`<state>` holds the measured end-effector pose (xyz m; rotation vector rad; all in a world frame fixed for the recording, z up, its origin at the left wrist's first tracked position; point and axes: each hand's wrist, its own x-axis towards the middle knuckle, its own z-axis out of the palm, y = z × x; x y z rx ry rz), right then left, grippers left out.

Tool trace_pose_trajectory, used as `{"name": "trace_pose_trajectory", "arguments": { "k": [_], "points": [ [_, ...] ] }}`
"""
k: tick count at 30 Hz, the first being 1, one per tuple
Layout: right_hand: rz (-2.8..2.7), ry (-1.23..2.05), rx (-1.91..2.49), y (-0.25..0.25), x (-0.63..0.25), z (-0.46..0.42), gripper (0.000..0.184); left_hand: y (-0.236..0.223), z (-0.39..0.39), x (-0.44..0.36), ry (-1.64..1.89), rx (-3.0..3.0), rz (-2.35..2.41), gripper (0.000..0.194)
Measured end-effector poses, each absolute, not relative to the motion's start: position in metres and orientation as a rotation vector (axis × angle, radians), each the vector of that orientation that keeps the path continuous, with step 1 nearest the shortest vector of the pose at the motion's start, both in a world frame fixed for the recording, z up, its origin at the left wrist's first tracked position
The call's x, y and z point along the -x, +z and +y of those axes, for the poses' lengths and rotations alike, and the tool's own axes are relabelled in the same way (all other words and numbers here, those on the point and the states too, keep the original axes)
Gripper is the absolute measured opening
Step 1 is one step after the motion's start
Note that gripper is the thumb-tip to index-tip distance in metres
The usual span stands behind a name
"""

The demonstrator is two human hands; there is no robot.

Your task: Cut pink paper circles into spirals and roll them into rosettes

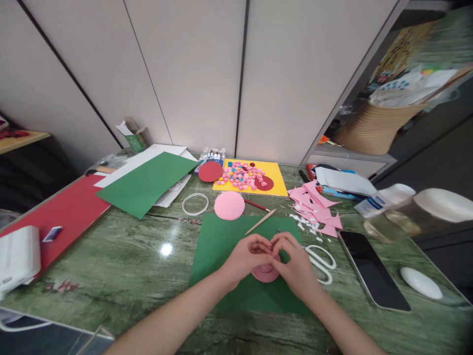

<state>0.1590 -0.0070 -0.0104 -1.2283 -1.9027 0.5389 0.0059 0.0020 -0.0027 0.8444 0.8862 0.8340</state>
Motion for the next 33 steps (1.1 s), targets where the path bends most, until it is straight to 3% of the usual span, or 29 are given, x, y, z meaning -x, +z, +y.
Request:
{"name": "trace_pose_trajectory", "arguments": {
  "k": [13, 22, 29, 33],
  "points": [
    [-1.912, 0.491, 1.216, -0.0127, -0.1632, -0.0062, 0.006, -0.0038, 0.004, -0.0042, 0.936, -0.661, 0.858, 0.034],
    [-1.929, 0.608, 1.153, -0.0174, -0.1617, -0.006, 0.022, -0.001, 0.0036, -0.0042, 0.945, -0.678, 0.878, 0.03],
    [-1.871, 0.544, 1.205, -0.0182, -0.1618, -0.0055, 0.009, -0.0031, 0.003, -0.0044, 0.9, -0.746, 0.861, 0.029],
    [-1.865, 0.587, 1.251, -0.019, -0.1614, -0.0056, 0.01, -0.0029, 0.0014, -0.0054, 0.903, -0.754, 0.848, 0.027]
  ]
}}
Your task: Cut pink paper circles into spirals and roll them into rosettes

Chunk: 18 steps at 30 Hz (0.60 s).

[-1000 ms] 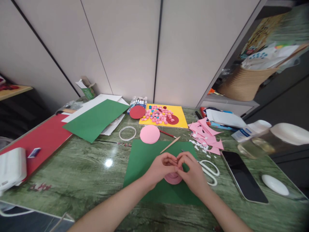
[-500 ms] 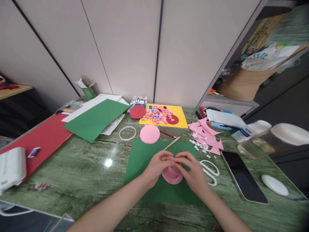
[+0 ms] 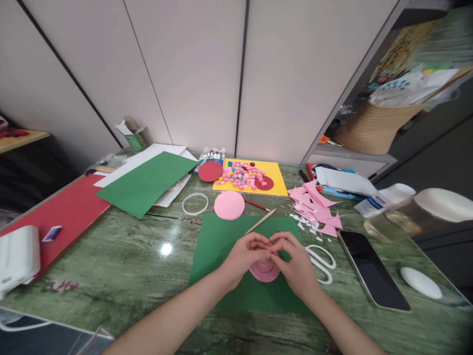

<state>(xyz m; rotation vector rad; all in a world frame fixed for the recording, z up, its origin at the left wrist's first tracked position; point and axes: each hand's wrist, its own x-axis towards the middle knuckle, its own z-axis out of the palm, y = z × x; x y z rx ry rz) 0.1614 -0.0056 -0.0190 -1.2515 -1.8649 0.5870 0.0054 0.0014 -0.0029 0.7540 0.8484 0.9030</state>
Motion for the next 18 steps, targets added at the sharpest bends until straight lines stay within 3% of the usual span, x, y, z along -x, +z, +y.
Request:
{"name": "trace_pose_trajectory", "arguments": {
  "k": [11, 18],
  "points": [
    [-1.847, 0.641, 1.244, -0.0149, -0.1586, -0.0067, 0.02, -0.0034, 0.001, -0.0061, 0.849, -0.787, 0.871, 0.032],
    [-1.887, 0.566, 1.253, -0.0133, -0.161, -0.0071, 0.009, -0.0041, 0.0022, -0.0044, 0.925, -0.716, 0.857, 0.035]
  ]
}}
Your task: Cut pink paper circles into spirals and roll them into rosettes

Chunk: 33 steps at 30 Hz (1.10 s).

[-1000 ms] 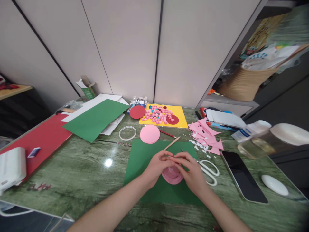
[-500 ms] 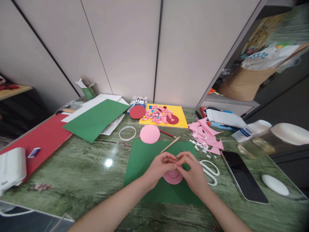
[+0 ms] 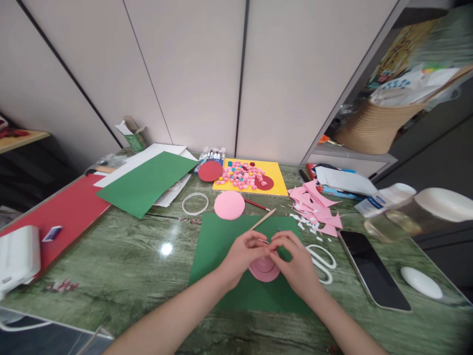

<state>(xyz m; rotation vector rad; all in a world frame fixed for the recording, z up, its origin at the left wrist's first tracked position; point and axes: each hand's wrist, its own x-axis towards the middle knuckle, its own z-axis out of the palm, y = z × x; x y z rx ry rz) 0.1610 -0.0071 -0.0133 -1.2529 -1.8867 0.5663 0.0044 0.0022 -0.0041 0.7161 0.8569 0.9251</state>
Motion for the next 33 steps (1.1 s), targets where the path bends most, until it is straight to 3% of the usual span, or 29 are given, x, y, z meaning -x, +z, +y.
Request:
{"name": "trace_pose_trajectory", "arguments": {
  "k": [5, 12, 21, 33],
  "points": [
    [-1.903, 0.519, 1.229, -0.0145, -0.1618, -0.0061, 0.007, -0.0051, 0.005, -0.0023, 0.933, -0.688, 0.865, 0.035],
    [-1.961, 0.541, 1.133, -0.0214, -0.1599, -0.0069, 0.026, -0.0053, 0.0043, -0.003, 0.943, -0.71, 0.863, 0.031],
    [-1.891, 0.467, 1.184, -0.0228, -0.1628, -0.0057, 0.01, -0.0045, 0.004, -0.0047, 0.884, -0.715, 0.861, 0.033],
    [-1.879, 0.519, 1.229, -0.0134, -0.1583, -0.0067, 0.017, -0.0023, 0.0012, -0.0051, 0.843, -0.755, 0.859, 0.034]
  ]
}}
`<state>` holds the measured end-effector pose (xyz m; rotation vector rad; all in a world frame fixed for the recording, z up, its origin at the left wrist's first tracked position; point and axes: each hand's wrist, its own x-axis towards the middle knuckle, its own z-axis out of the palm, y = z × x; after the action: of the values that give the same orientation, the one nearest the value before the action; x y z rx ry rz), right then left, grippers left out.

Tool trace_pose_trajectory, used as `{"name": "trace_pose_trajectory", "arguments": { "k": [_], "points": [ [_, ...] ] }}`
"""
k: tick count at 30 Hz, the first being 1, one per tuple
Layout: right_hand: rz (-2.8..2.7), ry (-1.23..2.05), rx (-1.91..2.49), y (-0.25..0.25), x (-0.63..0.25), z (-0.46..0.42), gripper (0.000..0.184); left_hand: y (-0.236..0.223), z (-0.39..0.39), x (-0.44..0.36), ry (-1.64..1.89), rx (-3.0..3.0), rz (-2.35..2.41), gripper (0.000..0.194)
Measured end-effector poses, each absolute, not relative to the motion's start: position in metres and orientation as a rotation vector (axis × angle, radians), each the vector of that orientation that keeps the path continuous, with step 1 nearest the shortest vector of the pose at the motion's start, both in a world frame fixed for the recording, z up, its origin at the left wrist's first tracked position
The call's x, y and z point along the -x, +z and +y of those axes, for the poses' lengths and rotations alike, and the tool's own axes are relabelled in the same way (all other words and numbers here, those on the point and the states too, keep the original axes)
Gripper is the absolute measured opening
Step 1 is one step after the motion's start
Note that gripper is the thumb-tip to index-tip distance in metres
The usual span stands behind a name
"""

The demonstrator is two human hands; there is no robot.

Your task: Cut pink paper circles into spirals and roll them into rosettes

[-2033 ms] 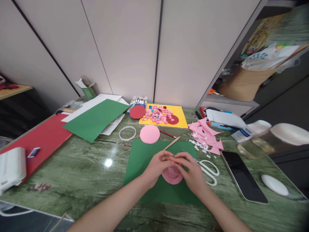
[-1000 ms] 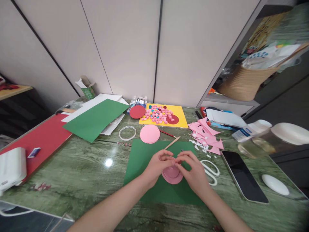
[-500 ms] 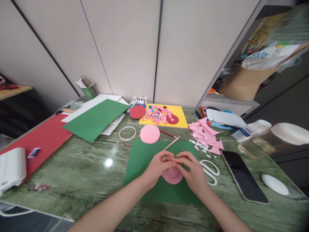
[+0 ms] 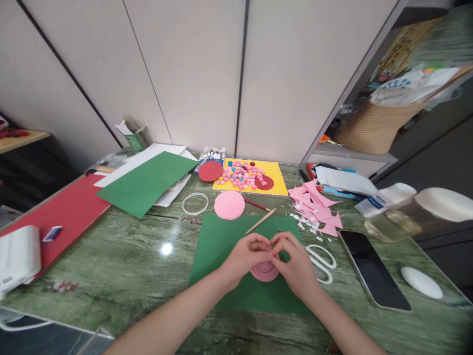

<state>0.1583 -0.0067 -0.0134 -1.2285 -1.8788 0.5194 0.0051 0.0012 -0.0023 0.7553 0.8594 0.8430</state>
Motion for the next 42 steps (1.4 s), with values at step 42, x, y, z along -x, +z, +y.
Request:
{"name": "trace_pose_trajectory", "arguments": {
  "k": [42],
  "points": [
    [-1.867, 0.442, 1.242, -0.019, -0.161, -0.007, 0.01, -0.003, 0.003, -0.004, 0.887, -0.743, 0.868, 0.039]
  ]
}}
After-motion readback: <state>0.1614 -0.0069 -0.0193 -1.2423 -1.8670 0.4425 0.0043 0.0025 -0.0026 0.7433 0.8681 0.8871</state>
